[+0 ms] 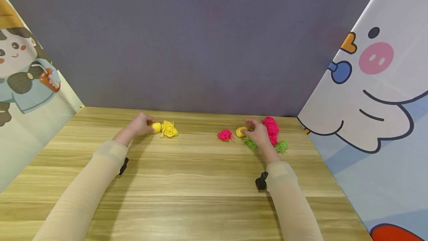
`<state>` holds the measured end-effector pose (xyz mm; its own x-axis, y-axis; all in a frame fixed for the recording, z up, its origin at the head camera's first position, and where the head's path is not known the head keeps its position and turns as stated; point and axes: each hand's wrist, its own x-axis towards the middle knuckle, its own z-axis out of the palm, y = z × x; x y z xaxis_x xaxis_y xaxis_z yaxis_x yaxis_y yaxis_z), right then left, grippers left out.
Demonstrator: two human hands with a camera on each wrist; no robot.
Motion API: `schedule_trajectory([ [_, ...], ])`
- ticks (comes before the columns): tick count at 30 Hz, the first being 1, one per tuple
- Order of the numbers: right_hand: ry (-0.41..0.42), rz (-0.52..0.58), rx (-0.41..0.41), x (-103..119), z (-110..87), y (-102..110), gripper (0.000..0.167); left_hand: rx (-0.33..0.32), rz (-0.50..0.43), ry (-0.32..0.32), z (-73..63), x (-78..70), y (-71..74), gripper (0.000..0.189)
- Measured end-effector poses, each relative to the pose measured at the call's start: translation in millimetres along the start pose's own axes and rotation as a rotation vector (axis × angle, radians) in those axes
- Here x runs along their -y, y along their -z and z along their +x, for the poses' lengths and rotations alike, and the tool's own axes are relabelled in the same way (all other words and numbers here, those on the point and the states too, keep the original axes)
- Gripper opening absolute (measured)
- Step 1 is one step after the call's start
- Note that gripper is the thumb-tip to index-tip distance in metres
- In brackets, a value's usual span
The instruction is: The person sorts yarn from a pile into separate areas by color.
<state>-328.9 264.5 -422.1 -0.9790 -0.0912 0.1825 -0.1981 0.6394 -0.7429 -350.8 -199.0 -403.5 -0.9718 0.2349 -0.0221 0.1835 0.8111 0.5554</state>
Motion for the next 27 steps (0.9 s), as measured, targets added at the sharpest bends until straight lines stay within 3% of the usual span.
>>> schedule_trajectory([
  [6,-0.005,-0.061,0.031,-3.6,3.3,-1.5,0.053,-0.014,0.014,-0.018,-1.4,-2.3,0.7,0.037],
  [21,-0.042,-0.067,0.105,-5.5,4.7,-3.8,0.050,-0.019,0.021,-0.017,-6.0,-3.9,1.7,0.036],
  [27,-0.017,-0.091,0.113,-6.6,7.2,-5.5,0.047,-0.023,0.019,-0.014,-6.8,-4.6,2.0,0.037],
])
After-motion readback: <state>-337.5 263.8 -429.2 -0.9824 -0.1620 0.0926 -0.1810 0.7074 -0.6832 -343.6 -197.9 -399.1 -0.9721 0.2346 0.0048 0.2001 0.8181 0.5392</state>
